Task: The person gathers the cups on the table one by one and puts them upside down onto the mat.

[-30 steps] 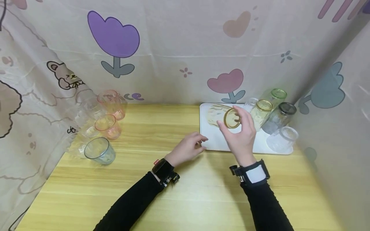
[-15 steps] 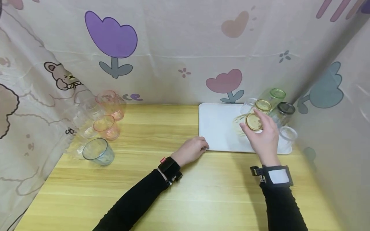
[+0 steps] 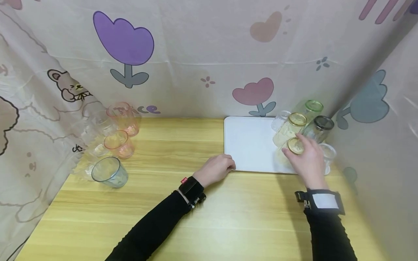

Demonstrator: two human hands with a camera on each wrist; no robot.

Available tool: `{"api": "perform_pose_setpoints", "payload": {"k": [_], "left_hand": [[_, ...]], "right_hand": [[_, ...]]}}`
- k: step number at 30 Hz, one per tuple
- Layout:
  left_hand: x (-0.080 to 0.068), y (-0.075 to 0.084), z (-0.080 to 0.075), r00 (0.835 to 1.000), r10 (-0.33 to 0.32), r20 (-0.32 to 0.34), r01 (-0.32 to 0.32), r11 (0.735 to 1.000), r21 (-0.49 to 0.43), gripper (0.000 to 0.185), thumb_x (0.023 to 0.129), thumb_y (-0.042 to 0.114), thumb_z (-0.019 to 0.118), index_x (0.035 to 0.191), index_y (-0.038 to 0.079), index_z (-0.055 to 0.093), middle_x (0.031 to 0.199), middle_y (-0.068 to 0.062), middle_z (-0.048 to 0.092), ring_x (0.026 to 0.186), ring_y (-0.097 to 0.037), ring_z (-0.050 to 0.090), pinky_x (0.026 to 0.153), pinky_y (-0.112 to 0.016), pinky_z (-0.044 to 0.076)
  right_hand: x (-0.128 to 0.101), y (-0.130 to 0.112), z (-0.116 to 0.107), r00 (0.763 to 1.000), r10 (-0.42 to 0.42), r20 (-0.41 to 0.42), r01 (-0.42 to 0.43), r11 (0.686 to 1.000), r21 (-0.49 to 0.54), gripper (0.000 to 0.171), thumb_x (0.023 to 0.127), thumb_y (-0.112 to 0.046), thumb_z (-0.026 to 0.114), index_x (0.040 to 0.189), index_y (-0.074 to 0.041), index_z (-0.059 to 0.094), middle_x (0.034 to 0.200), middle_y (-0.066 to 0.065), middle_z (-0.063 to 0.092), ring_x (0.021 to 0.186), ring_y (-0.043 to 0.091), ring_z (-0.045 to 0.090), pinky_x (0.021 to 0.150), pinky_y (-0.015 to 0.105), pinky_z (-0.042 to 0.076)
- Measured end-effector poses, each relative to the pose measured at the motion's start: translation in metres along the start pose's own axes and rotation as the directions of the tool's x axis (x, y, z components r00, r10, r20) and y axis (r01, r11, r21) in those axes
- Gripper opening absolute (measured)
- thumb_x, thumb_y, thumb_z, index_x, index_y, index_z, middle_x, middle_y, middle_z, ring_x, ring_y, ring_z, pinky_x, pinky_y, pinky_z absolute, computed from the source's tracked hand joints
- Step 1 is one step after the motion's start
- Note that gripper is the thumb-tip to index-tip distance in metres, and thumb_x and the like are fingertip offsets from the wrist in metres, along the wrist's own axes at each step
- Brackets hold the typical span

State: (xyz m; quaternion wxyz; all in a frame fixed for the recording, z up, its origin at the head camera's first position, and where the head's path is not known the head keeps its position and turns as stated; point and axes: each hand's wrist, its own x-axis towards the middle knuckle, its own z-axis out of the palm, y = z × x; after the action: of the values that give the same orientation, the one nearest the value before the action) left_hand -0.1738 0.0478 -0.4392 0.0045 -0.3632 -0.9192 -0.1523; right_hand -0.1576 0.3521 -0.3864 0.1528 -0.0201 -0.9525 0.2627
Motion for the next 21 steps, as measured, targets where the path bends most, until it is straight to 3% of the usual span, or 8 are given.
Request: {"api": "perform_pose_setpoints", "payload": {"k": [12, 21], "left_hand": [[0.001, 0.0, 0.004, 0.999, -0.034, 0.02, 0.033, 0.999, 0.004, 0.015, 0.099, 0.013, 0.07, 0.109, 0.018, 0.08, 0.109, 0.007, 0.075, 0.104, -0.011, 0.07, 0.09, -0.021, 0.056], [0.001, -0.001, 0.004, 0.999, -0.034, 0.018, 0.034, 0.999, 0.002, 0.015, 0.1, 0.014, 0.07, 0.109, 0.018, 0.08, 0.109, 0.007, 0.075, 0.105, -0.011, 0.069, 0.09, -0.021, 0.056]], "right_hand": [[0.0, 0.016, 0.006, 0.999, 0.009, 0.03, -0.007, 0.999, -0.049, 0.065, 0.094, -0.032, 0.075, 0.144, 0.004, 0.052, 0.143, 0.04, 0.049, 0.128, 0.064, 0.041, 0.102, 0.076, 0.032], [0.001, 0.022, 0.011, 0.999, 0.017, 0.043, -0.014, 0.998, -0.058, 0.068, 0.096, -0.035, 0.073, 0.147, 0.003, 0.05, 0.142, 0.043, 0.047, 0.128, 0.065, 0.041, 0.1, 0.078, 0.033]]}}
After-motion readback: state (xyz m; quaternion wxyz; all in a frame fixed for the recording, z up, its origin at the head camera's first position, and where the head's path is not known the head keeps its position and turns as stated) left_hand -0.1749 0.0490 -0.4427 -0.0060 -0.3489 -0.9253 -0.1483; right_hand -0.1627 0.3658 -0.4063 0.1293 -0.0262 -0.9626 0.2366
